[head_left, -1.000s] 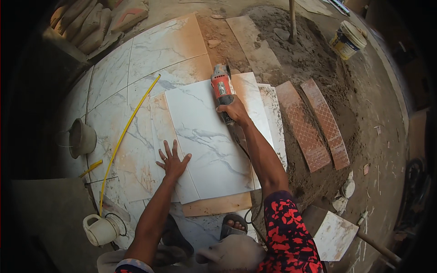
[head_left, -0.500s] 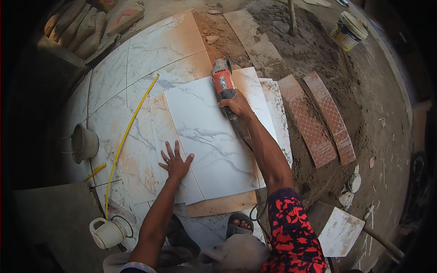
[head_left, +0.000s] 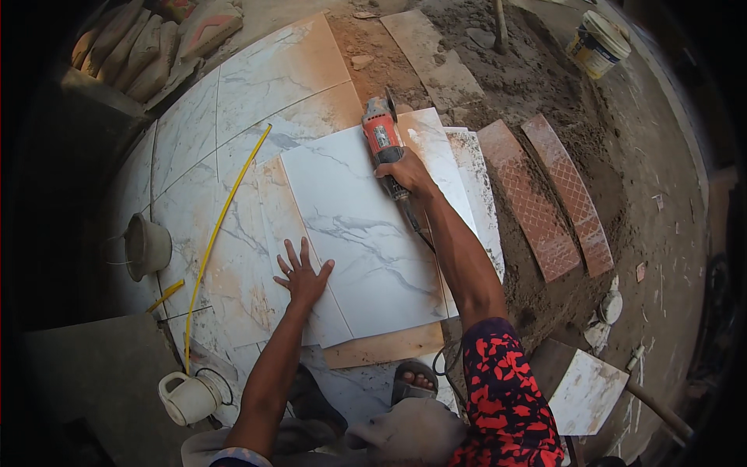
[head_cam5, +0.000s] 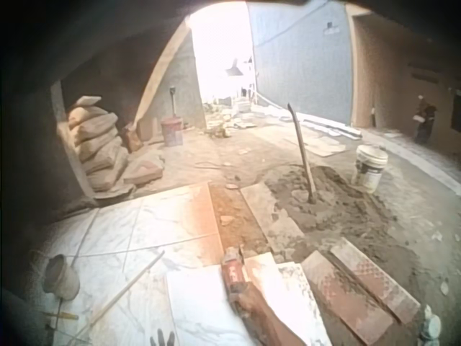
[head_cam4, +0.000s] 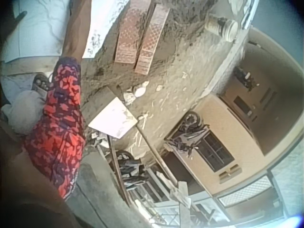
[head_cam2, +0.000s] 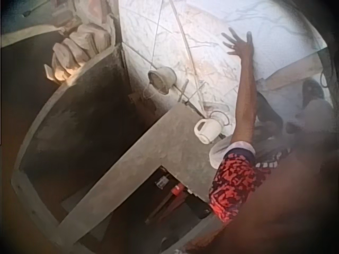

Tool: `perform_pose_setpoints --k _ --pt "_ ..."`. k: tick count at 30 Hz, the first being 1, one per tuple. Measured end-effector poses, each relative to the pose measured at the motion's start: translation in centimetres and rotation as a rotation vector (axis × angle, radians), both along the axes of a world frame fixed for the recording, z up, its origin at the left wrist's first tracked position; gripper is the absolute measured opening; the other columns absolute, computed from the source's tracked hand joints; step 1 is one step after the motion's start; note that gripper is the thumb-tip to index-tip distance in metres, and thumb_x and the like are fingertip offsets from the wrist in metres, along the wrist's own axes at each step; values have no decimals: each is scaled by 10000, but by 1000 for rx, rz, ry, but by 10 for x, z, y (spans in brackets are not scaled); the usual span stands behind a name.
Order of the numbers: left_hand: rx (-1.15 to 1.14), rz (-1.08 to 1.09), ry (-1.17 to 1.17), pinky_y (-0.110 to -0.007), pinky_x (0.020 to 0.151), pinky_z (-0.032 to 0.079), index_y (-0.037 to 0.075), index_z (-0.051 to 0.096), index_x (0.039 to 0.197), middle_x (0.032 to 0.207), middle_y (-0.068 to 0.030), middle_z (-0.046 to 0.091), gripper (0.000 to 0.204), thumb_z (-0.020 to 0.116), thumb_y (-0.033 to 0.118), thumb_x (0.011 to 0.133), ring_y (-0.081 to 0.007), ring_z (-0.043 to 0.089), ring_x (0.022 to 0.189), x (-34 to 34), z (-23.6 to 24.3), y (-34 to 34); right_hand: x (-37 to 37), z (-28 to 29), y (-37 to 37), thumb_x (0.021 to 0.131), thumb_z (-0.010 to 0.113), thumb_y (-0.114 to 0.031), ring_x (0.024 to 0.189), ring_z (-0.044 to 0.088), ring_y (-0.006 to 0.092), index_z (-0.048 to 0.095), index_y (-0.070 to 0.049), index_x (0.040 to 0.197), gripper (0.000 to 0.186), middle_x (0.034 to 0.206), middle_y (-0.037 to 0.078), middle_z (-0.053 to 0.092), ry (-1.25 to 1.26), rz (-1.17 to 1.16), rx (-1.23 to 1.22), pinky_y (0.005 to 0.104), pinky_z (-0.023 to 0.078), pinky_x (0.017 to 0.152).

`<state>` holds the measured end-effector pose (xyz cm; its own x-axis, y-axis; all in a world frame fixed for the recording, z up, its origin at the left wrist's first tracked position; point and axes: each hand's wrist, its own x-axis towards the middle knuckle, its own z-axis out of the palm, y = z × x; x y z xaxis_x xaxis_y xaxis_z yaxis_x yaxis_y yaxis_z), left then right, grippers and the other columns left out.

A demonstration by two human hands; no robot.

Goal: The person cuts a ceramic tile along marked lines using an angle grinder, breaks off the cut sections, and measures the remaining tile with a tape measure.

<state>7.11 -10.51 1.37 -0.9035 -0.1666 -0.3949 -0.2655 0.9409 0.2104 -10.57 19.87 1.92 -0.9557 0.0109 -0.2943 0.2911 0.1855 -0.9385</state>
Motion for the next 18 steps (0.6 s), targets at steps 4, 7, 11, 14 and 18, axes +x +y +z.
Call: perform_pose_setpoints --k 4,7,11,14,18 --pt "-4 -4 10 -814 1005 -5 316 102 1560 1631 -98 -120 957 637 613 825 -513 -108 1439 1 -2 -1 -1 6 1 597 758 -220 629 608 206 617 4 938 432 771 106 646 -61 19 23 339 505 605" --pt "-6 -5 12 -817 1002 1 325 97 1559 1630 -99 -120 957 636 617 824 -515 -105 1438 2 -5 -5 -2 15 -2 599 754 -224 674 615 209 615 1 955 444 805 106 651 -58 34 28 343 509 641" --pt "-25 -20 20 -820 999 9 339 86 1558 1630 -99 -121 957 630 627 825 -516 -103 1438 0 -3 -2 -2 18 4 599 754 -232 704 614 209 612 -2 977 465 829 106 652 -44 27 14 346 509 665" --pt "-16 -16 11 -819 1000 4 336 80 1559 1630 -100 -122 958 625 628 828 -518 -102 1437 1 -4 -3 -5 18 1 597 755 -226 699 611 207 607 -1 994 479 829 105 650 -36 43 9 342 509 657" --pt "-7 -10 6 -818 1001 -1 330 82 1560 1629 -101 -126 956 622 627 830 -518 -104 1437 0 -4 -4 -11 10 1 564 777 -250 767 654 255 650 36 1006 542 899 161 681 -109 28 -24 361 514 705"
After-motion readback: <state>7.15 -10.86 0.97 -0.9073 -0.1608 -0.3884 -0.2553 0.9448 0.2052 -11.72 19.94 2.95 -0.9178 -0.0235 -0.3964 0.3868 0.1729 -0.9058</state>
